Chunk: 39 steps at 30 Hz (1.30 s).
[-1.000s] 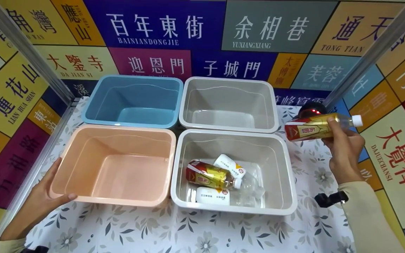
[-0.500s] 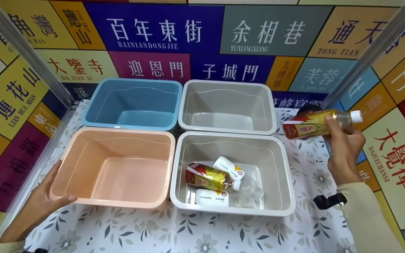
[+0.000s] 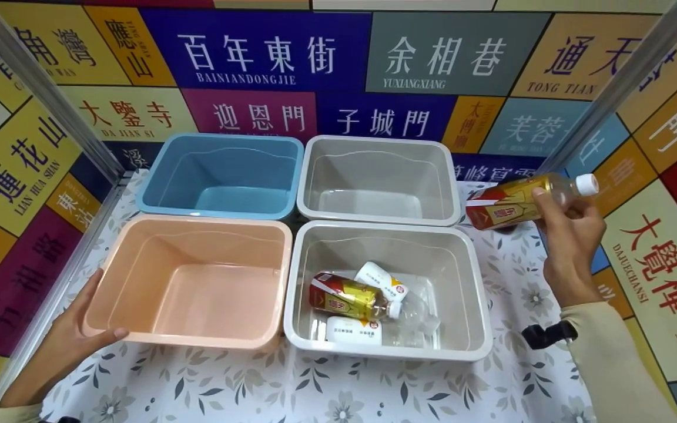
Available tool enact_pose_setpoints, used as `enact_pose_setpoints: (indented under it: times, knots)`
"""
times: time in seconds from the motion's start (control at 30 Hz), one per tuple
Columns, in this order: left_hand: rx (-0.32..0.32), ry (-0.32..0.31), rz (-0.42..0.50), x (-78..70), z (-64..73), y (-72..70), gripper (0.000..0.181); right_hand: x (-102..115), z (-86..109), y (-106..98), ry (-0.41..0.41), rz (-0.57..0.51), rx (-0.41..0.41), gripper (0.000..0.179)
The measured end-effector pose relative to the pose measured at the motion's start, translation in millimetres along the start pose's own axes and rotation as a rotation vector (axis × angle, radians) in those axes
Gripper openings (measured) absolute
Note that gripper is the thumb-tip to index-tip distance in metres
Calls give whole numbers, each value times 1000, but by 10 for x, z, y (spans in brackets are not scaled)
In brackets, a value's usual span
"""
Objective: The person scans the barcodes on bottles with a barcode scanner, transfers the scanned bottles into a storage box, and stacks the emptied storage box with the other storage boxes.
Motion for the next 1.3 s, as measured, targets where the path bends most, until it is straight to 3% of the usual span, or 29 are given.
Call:
enact_pose_setpoints:
  times: [0.27,0.57,0.93,1.03,1.3]
  knots:
    - [5,4,5,21,-7,0,132,43,62,67,9,79,-17,64]
    - [2,35,-17,-8,3,-8,132,123,71,166,-60,43,2,53]
    - [-6,45,-1,-24,5,0,130,147,63,298,-55,105,-29,70]
    - [-8,51,-1,-28,8,-2,130,151,63,334,-53,104,-7,70]
    - [-13,44,-19,-27,7,-6,130,150,93,436,-72,16,138,51]
Point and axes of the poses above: each hand's wrist, its own z-axis away from the middle knuckle, its own y-axis out of the palm, x = y × z, the point moved 6 cm from there along -z, towards the middle knuckle, and after that the axes turned 11 degrees about y, right-handed, at the moved point
